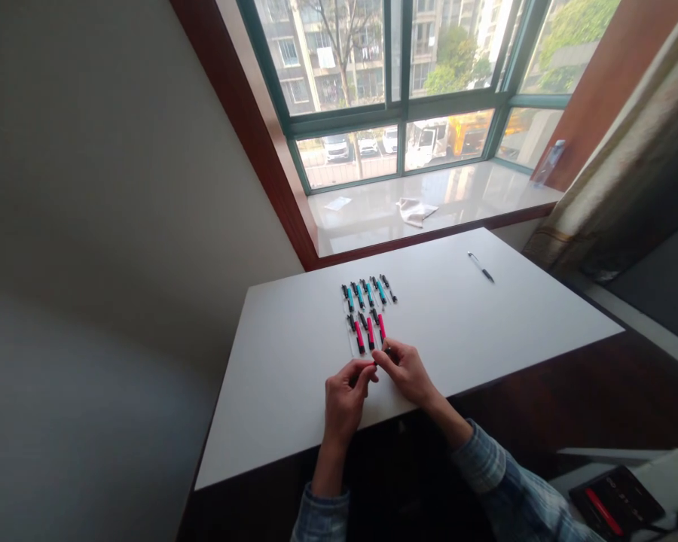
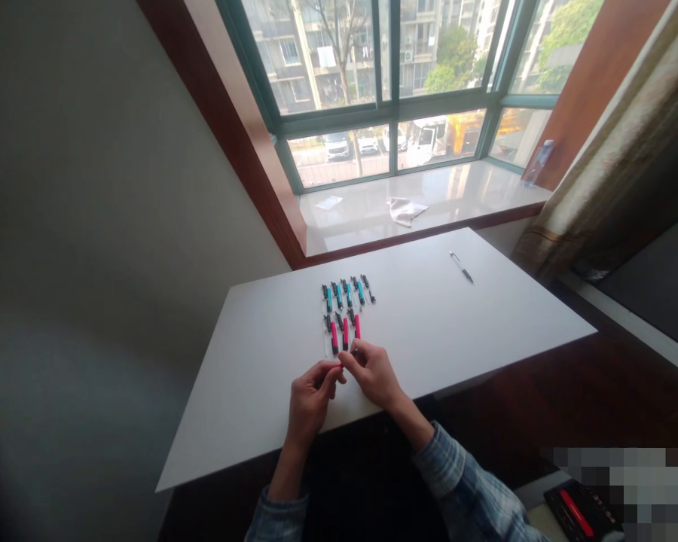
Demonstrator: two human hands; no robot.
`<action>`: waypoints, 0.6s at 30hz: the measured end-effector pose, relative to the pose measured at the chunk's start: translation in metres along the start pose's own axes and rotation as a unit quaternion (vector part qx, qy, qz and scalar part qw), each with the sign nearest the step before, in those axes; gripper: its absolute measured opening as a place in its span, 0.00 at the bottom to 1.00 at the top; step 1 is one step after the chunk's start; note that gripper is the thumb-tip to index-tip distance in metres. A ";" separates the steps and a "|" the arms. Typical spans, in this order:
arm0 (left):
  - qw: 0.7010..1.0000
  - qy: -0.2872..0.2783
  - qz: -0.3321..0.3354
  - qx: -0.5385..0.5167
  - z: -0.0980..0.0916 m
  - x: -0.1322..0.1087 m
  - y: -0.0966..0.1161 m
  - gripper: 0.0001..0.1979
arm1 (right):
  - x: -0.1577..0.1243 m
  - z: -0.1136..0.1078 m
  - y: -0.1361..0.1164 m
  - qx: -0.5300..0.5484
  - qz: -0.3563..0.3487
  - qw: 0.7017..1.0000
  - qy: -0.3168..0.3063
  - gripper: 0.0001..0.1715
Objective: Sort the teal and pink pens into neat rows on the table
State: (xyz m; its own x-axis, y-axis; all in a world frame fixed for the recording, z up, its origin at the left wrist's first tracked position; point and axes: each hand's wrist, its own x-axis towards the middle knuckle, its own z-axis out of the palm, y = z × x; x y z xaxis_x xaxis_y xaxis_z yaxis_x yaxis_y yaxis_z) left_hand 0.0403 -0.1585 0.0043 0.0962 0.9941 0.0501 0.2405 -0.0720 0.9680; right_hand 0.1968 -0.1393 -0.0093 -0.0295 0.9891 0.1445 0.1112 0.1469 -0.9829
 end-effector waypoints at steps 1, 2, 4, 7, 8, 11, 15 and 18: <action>1.000 0.001 0.003 0.001 0.000 0.000 0.000 0.15 | 0.000 -0.001 -0.001 0.019 0.000 1.000 -0.005 0.22; 1.000 0.003 0.007 0.003 0.000 0.000 -0.001 0.15 | 0.000 -0.002 -0.001 0.038 0.000 0.999 -0.007 0.20; 1.000 0.007 0.018 0.007 0.001 0.001 -0.001 0.15 | 0.001 -0.005 -0.002 0.073 -0.003 0.997 -0.011 0.17; 0.999 0.011 0.030 0.015 0.002 0.002 -0.001 0.15 | 0.001 -0.010 -0.002 0.121 -0.014 0.992 -0.035 0.12; 0.999 0.009 0.034 0.018 0.002 0.002 -0.001 0.15 | 0.000 -0.011 -0.001 0.133 -0.017 0.990 -0.042 0.12; 0.999 -0.001 0.044 0.026 0.003 0.003 0.001 0.15 | 0.001 -0.012 0.002 0.151 -0.019 0.988 -0.038 0.12; 0.998 -0.010 0.047 0.042 0.004 0.003 0.001 0.16 | 0.001 -0.011 0.006 0.190 0.000 0.982 -0.024 0.15; 0.998 -0.006 0.041 0.039 0.004 0.003 0.000 0.17 | 0.001 -0.011 0.005 0.225 -0.003 0.974 -0.028 0.21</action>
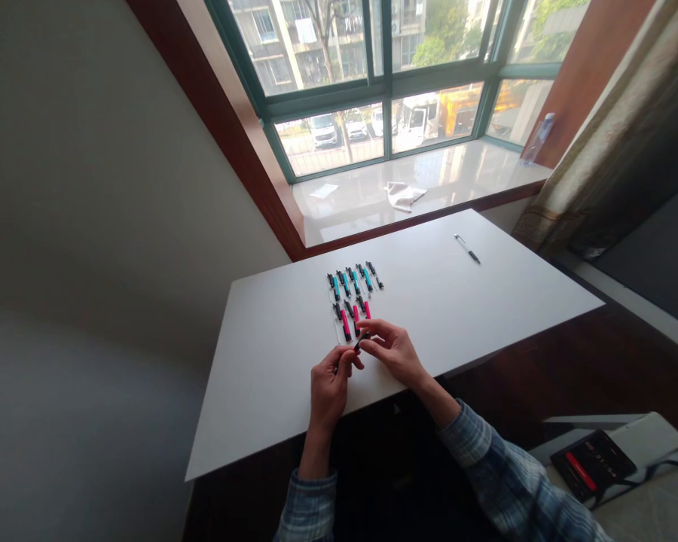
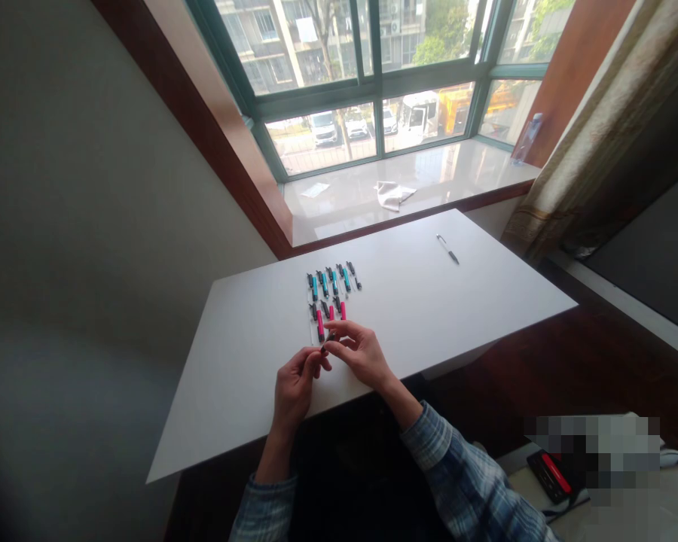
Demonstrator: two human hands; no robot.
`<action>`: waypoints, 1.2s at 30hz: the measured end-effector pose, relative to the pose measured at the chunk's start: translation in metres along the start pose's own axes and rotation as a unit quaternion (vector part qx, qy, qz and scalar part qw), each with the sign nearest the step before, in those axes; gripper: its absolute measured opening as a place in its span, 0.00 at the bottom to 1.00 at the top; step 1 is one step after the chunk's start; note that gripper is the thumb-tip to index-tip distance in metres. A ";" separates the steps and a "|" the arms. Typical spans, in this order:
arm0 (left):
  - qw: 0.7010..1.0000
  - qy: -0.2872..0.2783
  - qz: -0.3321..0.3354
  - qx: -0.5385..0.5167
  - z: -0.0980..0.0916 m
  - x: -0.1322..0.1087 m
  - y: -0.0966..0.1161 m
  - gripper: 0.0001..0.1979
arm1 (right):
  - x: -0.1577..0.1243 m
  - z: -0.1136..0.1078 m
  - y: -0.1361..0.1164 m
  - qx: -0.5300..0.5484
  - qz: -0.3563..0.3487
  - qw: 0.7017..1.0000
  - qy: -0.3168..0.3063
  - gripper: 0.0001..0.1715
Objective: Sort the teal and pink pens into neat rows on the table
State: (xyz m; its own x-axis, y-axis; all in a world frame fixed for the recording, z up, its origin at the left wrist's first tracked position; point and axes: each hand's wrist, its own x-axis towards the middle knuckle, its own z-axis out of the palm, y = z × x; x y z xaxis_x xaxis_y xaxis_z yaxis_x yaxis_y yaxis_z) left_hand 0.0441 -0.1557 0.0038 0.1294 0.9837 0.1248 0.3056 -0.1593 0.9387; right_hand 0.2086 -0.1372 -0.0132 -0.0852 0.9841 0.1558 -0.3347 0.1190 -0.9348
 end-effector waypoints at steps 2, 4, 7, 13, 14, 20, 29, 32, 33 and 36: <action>1.000 0.002 -0.006 -0.009 0.000 0.000 0.000 0.18 | 0.000 0.000 -0.002 0.014 -0.011 1.000 -0.008 0.25; 1.000 -0.002 -0.009 -0.008 0.000 0.000 0.001 0.19 | -0.001 0.000 -0.002 0.014 -0.014 1.000 -0.012 0.27; 1.000 -0.010 -0.012 0.005 0.000 -0.001 0.002 0.20 | 0.000 0.001 -0.001 0.002 -0.005 1.000 0.008 0.26; 1.000 -0.014 -0.012 -0.017 0.001 -0.001 0.002 0.19 | -0.002 0.002 -0.003 0.023 -0.001 1.000 -0.010 0.26; 1.000 -0.016 -0.010 -0.019 0.001 -0.001 0.001 0.19 | -0.002 0.002 -0.003 0.022 -0.004 1.000 -0.013 0.27; 1.000 -0.008 0.001 -0.006 0.000 -0.001 0.004 0.19 | -0.001 0.005 -0.001 -0.003 0.001 1.000 0.008 0.24; 0.997 0.004 0.008 -0.071 -0.007 -0.003 0.003 0.20 | -0.003 0.021 -0.009 0.050 0.016 0.998 -0.043 0.26; 0.996 0.020 0.007 -0.089 -0.010 -0.005 0.000 0.20 | 0.000 0.031 -0.013 0.033 0.012 0.999 -0.021 0.26; 0.995 0.018 0.006 -0.098 -0.011 -0.005 -0.002 0.19 | 0.001 0.034 -0.014 0.025 0.009 1.000 -0.013 0.25; 0.992 0.021 0.006 -0.127 -0.012 -0.006 -0.006 0.19 | 0.004 0.040 -0.019 0.006 0.002 1.000 -0.008 0.28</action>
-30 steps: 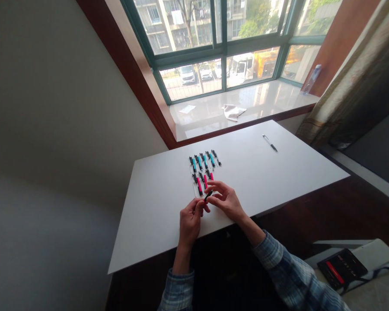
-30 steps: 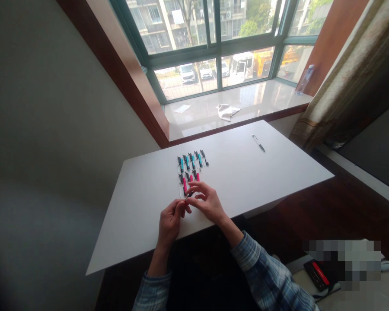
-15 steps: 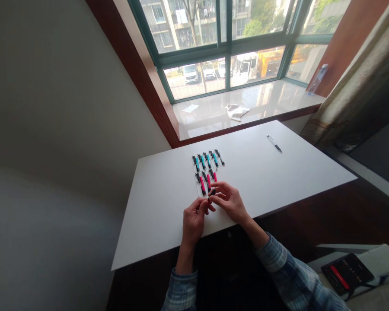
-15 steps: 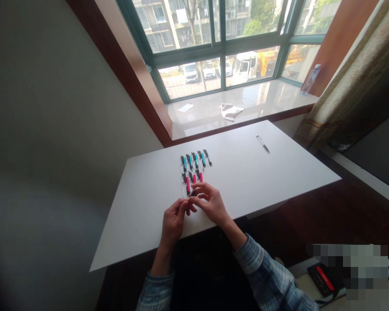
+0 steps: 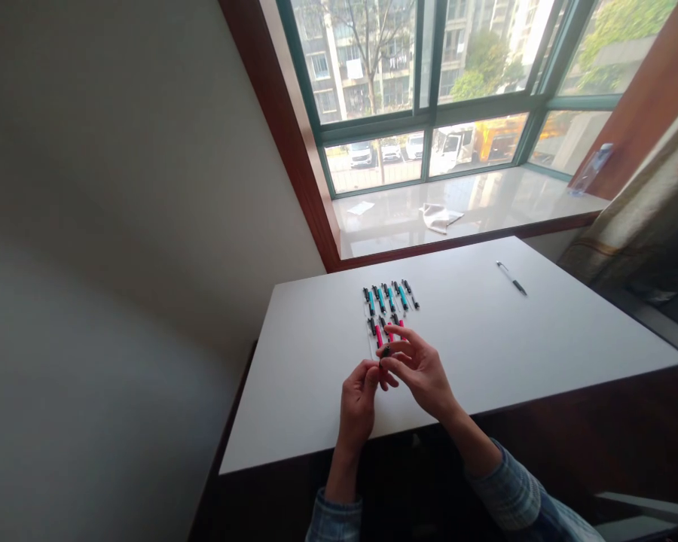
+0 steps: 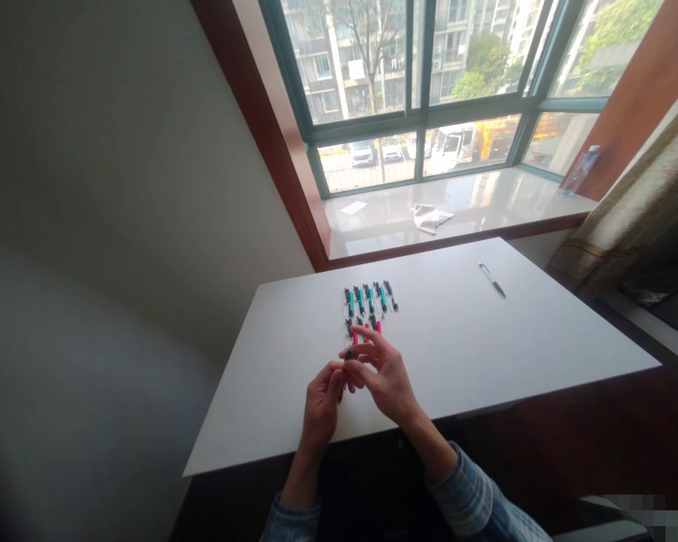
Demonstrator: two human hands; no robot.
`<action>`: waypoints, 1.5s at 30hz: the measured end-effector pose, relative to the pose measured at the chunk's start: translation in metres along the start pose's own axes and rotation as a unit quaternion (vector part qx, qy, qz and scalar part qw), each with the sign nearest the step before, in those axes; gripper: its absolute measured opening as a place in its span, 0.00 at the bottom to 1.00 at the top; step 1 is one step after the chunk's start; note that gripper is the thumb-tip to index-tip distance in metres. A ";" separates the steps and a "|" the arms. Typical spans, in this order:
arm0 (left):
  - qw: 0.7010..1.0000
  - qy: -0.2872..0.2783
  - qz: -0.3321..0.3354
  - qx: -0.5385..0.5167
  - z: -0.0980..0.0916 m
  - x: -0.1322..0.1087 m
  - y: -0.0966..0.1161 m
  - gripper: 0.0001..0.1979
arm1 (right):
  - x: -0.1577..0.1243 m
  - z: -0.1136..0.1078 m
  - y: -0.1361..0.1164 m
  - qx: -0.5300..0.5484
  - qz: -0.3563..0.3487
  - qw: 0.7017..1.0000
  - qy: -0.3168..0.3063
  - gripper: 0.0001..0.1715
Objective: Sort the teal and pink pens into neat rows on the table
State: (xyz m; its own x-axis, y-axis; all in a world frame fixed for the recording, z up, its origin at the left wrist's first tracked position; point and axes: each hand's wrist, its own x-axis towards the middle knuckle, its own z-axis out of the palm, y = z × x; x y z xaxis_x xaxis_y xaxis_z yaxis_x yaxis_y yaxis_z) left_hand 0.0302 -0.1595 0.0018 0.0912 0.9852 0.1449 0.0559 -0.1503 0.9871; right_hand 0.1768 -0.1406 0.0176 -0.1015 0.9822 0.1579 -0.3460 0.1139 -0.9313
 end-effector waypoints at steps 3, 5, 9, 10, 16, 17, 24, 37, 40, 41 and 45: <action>0.999 0.021 0.007 -0.023 -0.002 0.000 -0.002 0.19 | 0.002 0.005 -0.003 0.006 -0.001 0.999 -0.036 0.31; 0.999 0.034 0.006 -0.028 -0.003 0.000 -0.001 0.20 | 0.004 0.008 -0.005 0.018 -0.002 0.998 -0.062 0.30; 0.999 0.042 0.000 -0.031 -0.005 -0.001 -0.001 0.22 | 0.008 0.013 -0.006 0.031 0.002 0.995 -0.095 0.29; 0.998 0.045 -0.001 -0.035 -0.005 -0.001 -0.001 0.22 | 0.009 0.014 -0.006 0.030 0.006 0.994 -0.103 0.29; 0.996 0.086 -0.021 -0.035 -0.007 -0.003 -0.007 0.21 | 0.009 0.022 0.000 -0.046 -0.003 0.998 -0.052 0.31; 0.996 0.084 -0.020 -0.032 -0.008 -0.003 -0.007 0.21 | 0.009 0.023 0.001 -0.046 -0.002 0.998 -0.031 0.30; 0.996 0.067 -0.003 -0.050 -0.009 -0.002 -0.003 0.21 | 0.012 0.021 -0.007 -0.049 0.002 0.999 -0.001 0.28; 0.996 0.073 0.002 -0.058 -0.010 -0.002 0.002 0.17 | 0.049 -0.006 -0.073 -0.142 -0.121 0.982 0.026 0.22; 0.995 0.074 0.002 -0.060 -0.010 -0.002 0.001 0.16 | 0.060 -0.036 -0.049 -0.283 -0.053 0.957 0.022 0.20; 0.995 0.074 0.003 -0.060 -0.010 -0.002 0.001 0.16 | 0.064 -0.046 -0.037 -0.339 -0.038 0.940 0.025 0.20; 0.995 0.078 0.006 -0.059 -0.009 -0.001 -0.001 0.17 | 0.072 -0.071 0.003 -0.496 -0.048 0.866 0.036 0.15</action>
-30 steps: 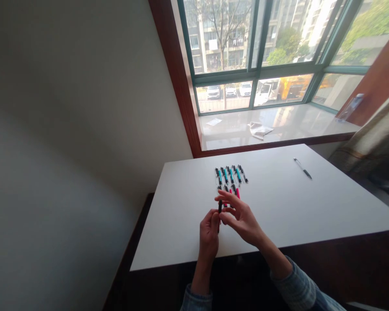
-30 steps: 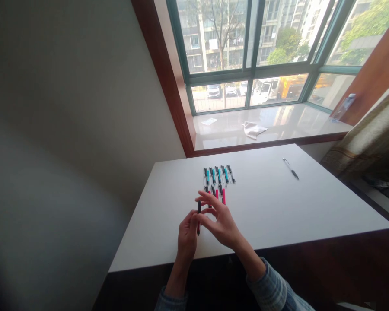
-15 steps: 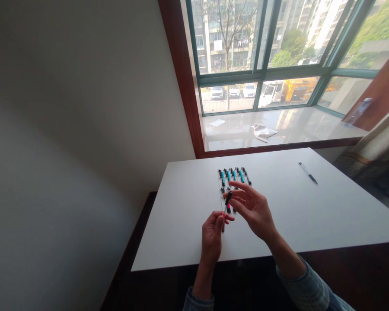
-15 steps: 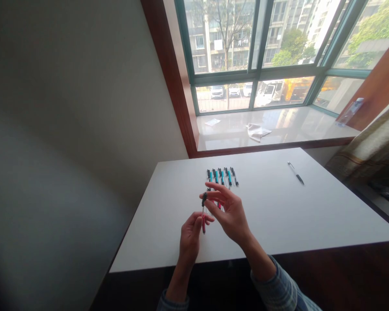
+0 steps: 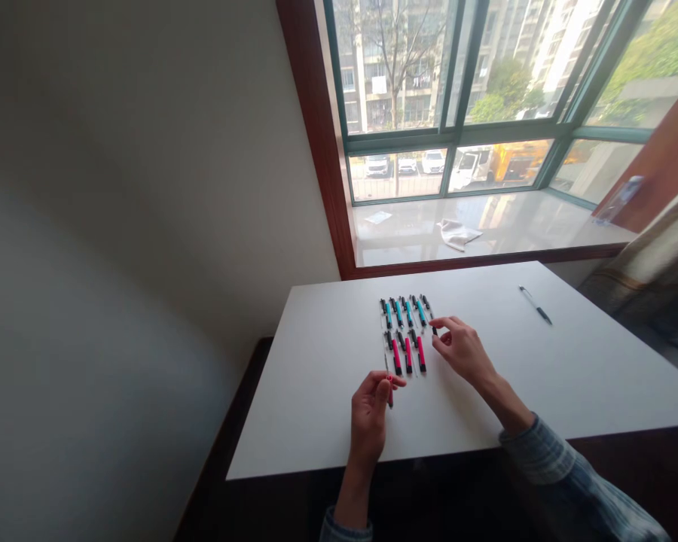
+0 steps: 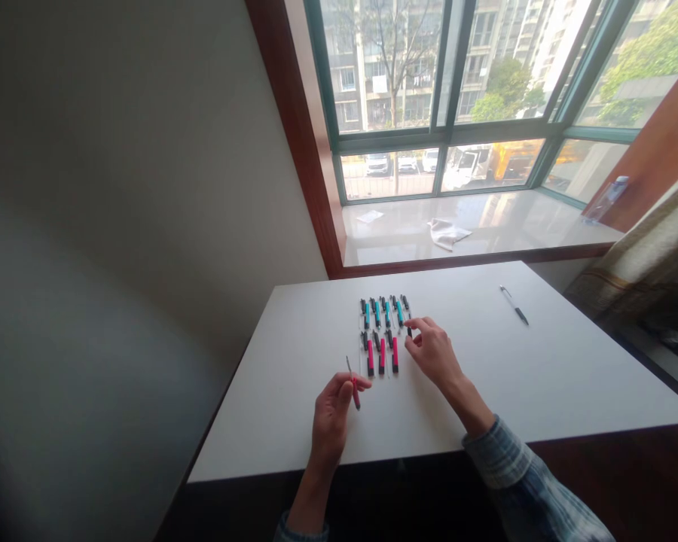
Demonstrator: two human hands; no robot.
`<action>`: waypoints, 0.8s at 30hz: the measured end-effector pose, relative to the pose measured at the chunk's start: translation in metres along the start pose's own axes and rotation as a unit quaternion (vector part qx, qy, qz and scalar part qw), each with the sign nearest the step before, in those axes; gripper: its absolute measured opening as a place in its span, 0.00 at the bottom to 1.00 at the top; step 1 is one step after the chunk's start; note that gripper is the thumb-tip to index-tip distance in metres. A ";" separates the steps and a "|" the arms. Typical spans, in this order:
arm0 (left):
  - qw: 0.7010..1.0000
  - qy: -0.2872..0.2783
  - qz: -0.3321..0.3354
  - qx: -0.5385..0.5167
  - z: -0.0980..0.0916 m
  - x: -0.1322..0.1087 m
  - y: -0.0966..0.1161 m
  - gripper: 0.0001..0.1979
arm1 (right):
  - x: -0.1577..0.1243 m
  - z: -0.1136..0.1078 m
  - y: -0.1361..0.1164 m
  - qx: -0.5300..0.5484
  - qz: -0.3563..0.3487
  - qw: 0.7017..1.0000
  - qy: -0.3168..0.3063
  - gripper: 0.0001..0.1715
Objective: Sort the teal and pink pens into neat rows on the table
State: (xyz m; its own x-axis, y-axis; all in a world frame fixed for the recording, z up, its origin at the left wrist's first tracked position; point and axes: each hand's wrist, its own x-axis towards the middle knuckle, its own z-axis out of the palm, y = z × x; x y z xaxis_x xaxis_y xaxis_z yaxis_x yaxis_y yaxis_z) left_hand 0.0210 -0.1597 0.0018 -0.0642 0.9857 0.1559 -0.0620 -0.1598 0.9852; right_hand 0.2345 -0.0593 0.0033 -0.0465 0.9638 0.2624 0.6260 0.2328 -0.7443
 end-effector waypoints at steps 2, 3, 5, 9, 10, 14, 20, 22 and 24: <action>1.000 0.001 -0.005 0.001 0.000 0.000 0.001 0.17 | 0.000 0.008 0.010 -0.037 -0.010 0.999 -0.009 0.13; 1.000 0.001 -0.008 0.002 0.000 0.000 0.002 0.17 | 0.000 0.010 0.013 -0.044 -0.012 0.999 -0.016 0.12; 1.000 0.002 -0.013 0.005 0.000 -0.001 0.003 0.18 | 0.000 0.009 0.016 -0.041 -0.014 0.998 -0.034 0.13; 1.000 0.002 -0.019 0.011 0.000 -0.001 0.005 0.18 | 0.002 -0.003 0.022 0.005 -0.027 0.995 -0.099 0.22; 1.000 0.002 -0.020 0.011 0.000 -0.001 0.004 0.18 | 0.003 -0.007 0.024 0.019 -0.031 0.992 -0.119 0.25; 1.000 -0.001 -0.025 0.011 0.000 0.000 0.002 0.18 | 0.006 -0.018 0.027 0.054 -0.031 0.983 -0.172 0.31; 0.999 0.000 -0.031 0.010 0.000 -0.001 0.002 0.18 | 0.011 -0.016 0.027 0.085 -0.021 0.981 -0.175 0.30; 0.999 0.000 -0.030 0.010 0.000 -0.001 0.003 0.18 | 0.011 -0.014 0.026 0.099 -0.027 0.981 -0.166 0.31; 1.000 0.001 -0.030 0.010 0.000 -0.001 0.004 0.18 | 0.011 -0.012 0.026 0.107 -0.033 0.981 -0.156 0.32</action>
State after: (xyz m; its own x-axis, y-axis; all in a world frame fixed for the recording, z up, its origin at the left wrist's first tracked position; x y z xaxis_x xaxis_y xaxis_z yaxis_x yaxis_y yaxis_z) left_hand 0.0208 -0.1614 0.0051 -0.0634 0.9933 0.0965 -0.0464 -0.0996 0.9940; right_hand 0.2594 -0.0440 -0.0056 -0.3383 0.9309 0.1375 0.4368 0.2848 -0.8533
